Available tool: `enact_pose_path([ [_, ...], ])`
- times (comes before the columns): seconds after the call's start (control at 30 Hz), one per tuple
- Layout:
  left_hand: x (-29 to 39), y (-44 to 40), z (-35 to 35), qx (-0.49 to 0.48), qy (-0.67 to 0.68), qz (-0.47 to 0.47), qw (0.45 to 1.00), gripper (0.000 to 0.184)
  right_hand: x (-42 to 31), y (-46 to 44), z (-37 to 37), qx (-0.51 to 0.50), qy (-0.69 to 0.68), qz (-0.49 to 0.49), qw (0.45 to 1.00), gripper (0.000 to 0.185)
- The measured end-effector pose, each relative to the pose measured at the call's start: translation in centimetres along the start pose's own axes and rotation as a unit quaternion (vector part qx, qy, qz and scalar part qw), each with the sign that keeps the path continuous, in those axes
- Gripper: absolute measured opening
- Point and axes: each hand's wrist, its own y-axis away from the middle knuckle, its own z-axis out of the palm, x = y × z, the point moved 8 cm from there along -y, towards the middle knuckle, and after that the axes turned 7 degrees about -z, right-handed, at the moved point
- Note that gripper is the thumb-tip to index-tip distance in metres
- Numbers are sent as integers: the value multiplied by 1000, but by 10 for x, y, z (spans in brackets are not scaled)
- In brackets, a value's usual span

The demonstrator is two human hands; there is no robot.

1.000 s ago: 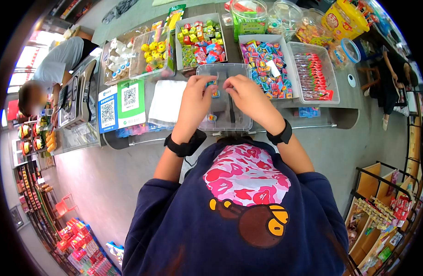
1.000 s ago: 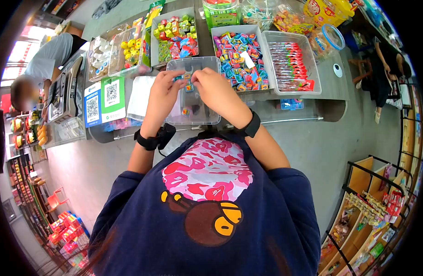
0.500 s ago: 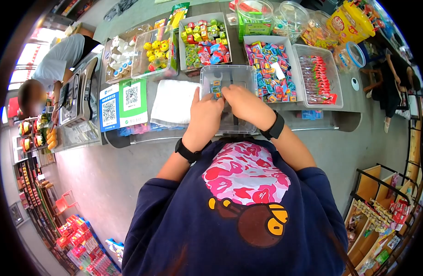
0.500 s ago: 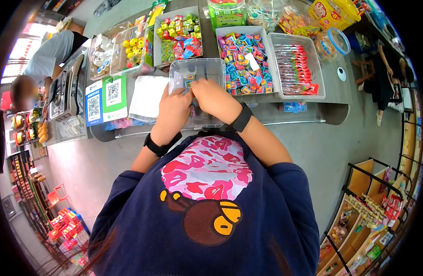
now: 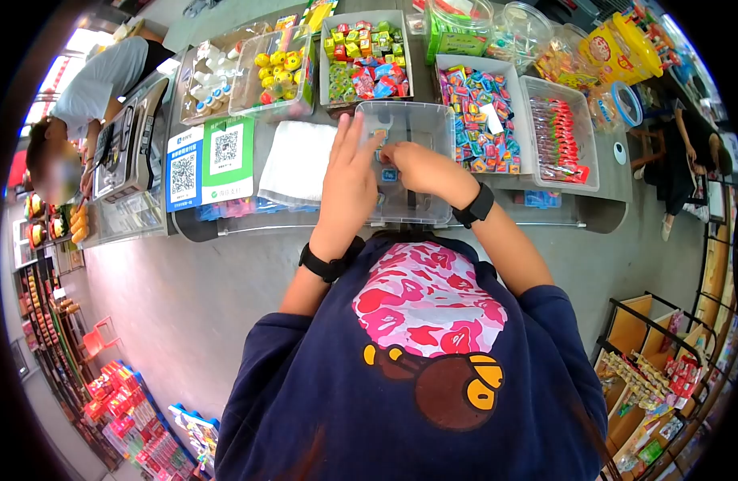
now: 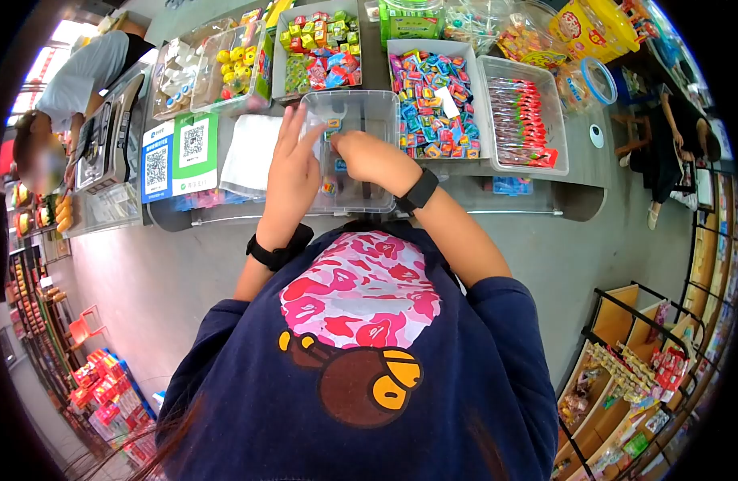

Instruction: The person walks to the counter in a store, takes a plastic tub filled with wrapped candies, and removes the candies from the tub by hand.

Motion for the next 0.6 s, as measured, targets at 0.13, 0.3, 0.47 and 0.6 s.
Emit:
enact_pose_path([
  [0.13, -20, 8, 6, -19, 129, -92, 987, 55, -1, -2, 2, -27, 8, 12, 1000, 27],
  [0.3, -24, 9, 10, -32, 164, -106, 980, 59, 0, 0, -2, 20, 17, 2, 1000, 23],
  [0.47, -25, 11, 10, -33, 173, -116, 977, 61, -7, 1, -4, 31, 25, -22, 999, 22],
  [0.6, -23, 12, 9, -21, 168, -98, 981, 63, -1, 2, 3, -3, 18, 17, 1000, 24],
])
